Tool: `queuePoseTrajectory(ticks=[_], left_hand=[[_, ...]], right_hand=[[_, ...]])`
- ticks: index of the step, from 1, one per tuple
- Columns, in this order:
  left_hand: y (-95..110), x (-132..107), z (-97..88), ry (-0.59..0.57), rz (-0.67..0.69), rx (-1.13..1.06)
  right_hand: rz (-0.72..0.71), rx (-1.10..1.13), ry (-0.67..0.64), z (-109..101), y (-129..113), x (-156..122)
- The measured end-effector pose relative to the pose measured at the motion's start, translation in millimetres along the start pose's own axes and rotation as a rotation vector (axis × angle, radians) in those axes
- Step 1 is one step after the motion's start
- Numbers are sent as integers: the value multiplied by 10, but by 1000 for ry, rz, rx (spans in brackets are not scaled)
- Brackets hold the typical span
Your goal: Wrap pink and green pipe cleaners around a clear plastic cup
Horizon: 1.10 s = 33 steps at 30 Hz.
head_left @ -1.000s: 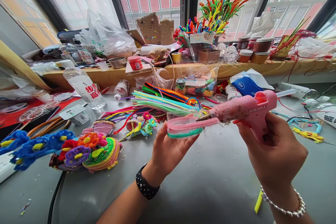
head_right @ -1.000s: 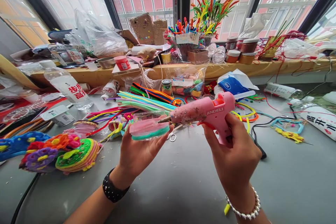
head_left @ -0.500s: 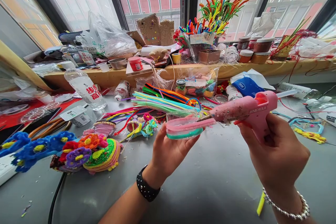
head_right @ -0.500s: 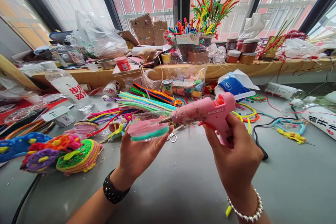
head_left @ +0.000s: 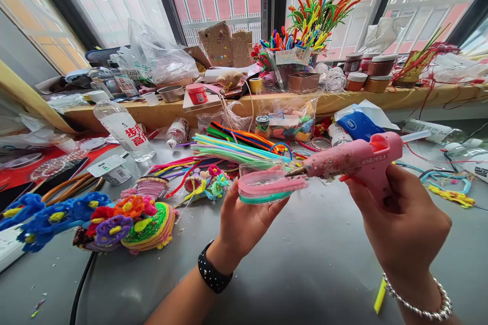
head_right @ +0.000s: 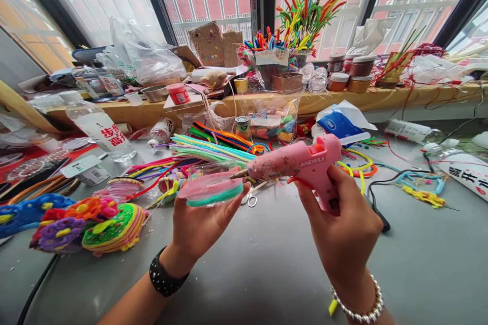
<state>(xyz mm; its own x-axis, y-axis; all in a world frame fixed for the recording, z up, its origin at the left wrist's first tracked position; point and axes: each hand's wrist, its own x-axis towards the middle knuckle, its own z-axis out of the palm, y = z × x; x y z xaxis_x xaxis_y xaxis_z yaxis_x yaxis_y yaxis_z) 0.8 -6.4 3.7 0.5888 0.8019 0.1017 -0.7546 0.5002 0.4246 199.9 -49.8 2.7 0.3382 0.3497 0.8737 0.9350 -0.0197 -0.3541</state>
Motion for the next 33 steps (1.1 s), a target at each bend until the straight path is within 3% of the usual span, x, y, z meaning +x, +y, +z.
queuePoseTrajectory(ticks=[14, 33], left_hand=[[0, -7, -10, 24, 2, -5], [4, -3, -12, 28, -4, -16]], right_hand=[[-45, -5, 24, 5, 3, -18], [16, 19, -16, 2, 7, -33]])
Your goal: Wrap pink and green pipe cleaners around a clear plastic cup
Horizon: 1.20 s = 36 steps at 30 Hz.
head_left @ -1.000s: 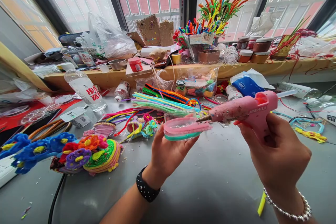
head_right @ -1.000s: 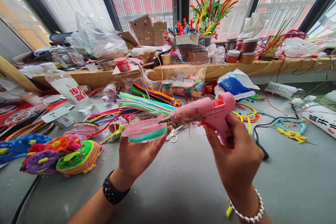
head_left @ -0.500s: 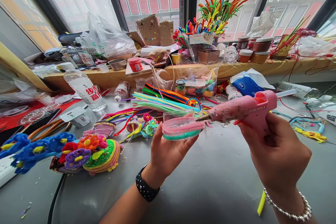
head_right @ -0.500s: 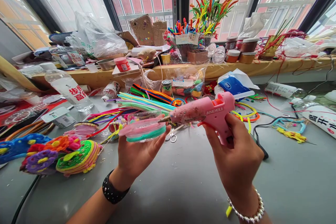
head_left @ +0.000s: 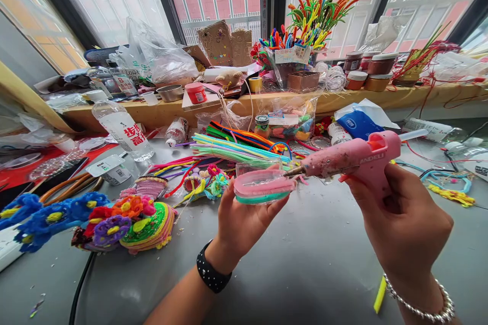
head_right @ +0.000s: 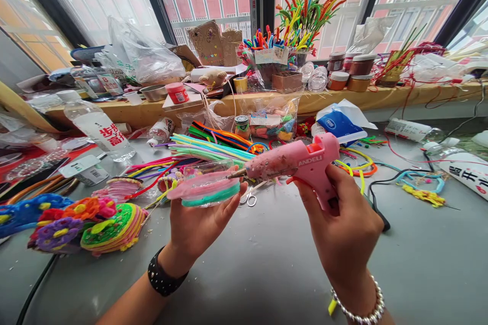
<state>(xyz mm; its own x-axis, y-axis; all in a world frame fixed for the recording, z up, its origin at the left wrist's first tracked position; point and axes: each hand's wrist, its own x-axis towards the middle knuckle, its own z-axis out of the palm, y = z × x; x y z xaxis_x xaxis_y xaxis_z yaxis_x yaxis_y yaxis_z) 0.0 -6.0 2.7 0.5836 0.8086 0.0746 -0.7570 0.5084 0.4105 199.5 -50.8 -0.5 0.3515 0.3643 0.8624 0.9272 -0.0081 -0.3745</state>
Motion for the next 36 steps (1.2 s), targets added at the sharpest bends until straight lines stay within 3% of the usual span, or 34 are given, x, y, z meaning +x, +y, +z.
queuePoseTrajectory(ticks=[15, 29, 36], left_hand=[[2, -8, 5, -16, -11, -22], [5, 4, 19, 8, -17, 11], [11, -10, 13, -41, -25, 18]], right_hand=[[61, 46, -51, 2, -39, -13], [66, 35, -35, -4, -19, -20], [101, 16, 23, 5, -12, 5]])
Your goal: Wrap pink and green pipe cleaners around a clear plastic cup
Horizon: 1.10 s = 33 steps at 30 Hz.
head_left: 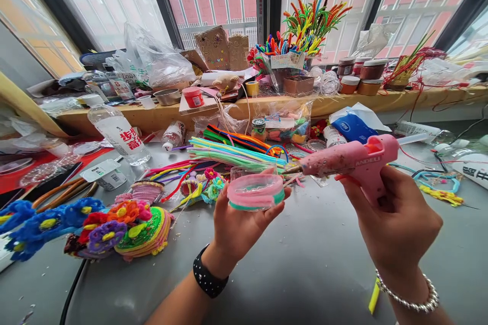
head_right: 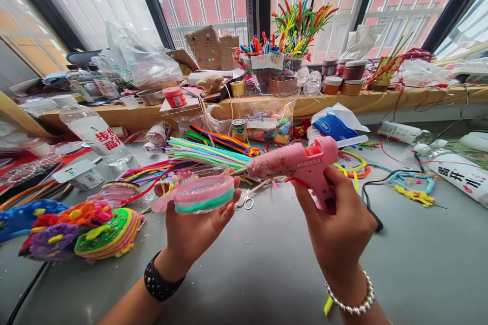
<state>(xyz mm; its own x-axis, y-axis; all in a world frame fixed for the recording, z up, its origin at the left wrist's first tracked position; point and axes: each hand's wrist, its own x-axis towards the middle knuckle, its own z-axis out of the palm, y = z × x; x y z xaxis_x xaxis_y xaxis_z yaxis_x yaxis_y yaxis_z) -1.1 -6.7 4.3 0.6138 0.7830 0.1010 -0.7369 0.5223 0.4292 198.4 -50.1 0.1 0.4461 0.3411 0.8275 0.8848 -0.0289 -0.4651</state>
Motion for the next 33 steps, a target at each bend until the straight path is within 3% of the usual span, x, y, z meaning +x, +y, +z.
queuePoseTrajectory(ticks=[8, 21, 33], left_hand=[[3, -13, -20, -43, -47, 10], [-1, -5, -32, -43, -103, 16], [3, -7, -48, -49, -113, 41]], right_hand=[[115, 69, -14, 25, -32, 16], [-39, -22, 24, 10, -33, -39], [-71, -36, 25, -13, -31, -35]])
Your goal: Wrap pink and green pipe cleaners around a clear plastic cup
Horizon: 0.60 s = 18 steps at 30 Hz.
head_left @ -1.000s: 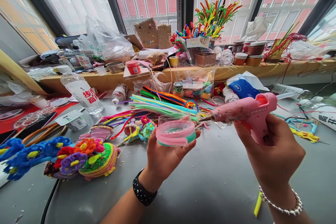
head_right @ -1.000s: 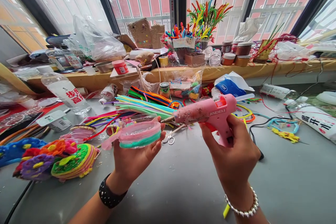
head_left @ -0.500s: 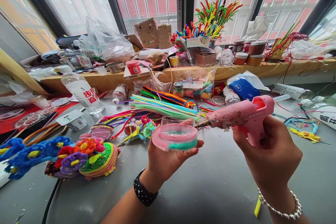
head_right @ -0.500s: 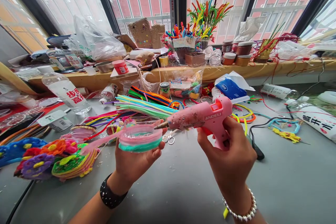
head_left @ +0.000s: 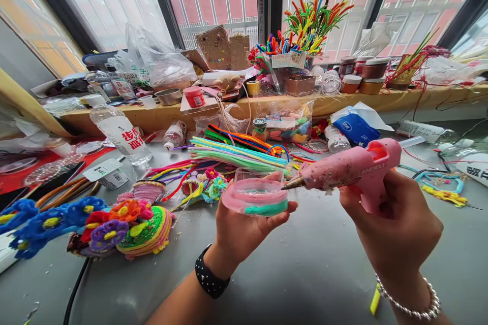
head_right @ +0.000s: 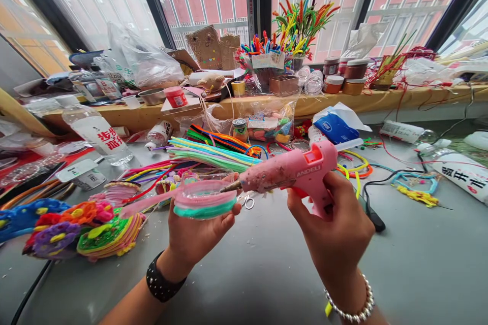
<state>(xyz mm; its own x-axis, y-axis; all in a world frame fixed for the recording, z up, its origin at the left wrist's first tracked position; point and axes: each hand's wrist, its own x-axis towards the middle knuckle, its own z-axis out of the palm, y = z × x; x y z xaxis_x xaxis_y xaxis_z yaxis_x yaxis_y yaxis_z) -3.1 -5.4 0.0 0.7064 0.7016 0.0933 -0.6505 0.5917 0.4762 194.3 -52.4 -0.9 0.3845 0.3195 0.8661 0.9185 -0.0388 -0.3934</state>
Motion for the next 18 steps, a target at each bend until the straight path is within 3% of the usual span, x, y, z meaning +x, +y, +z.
queuePoseTrajectory(ticks=[18], left_hand=[[-2, 3, 23, -39, 8, -40]], right_hand=[[-8, 23, -3, 18, -13, 11]])
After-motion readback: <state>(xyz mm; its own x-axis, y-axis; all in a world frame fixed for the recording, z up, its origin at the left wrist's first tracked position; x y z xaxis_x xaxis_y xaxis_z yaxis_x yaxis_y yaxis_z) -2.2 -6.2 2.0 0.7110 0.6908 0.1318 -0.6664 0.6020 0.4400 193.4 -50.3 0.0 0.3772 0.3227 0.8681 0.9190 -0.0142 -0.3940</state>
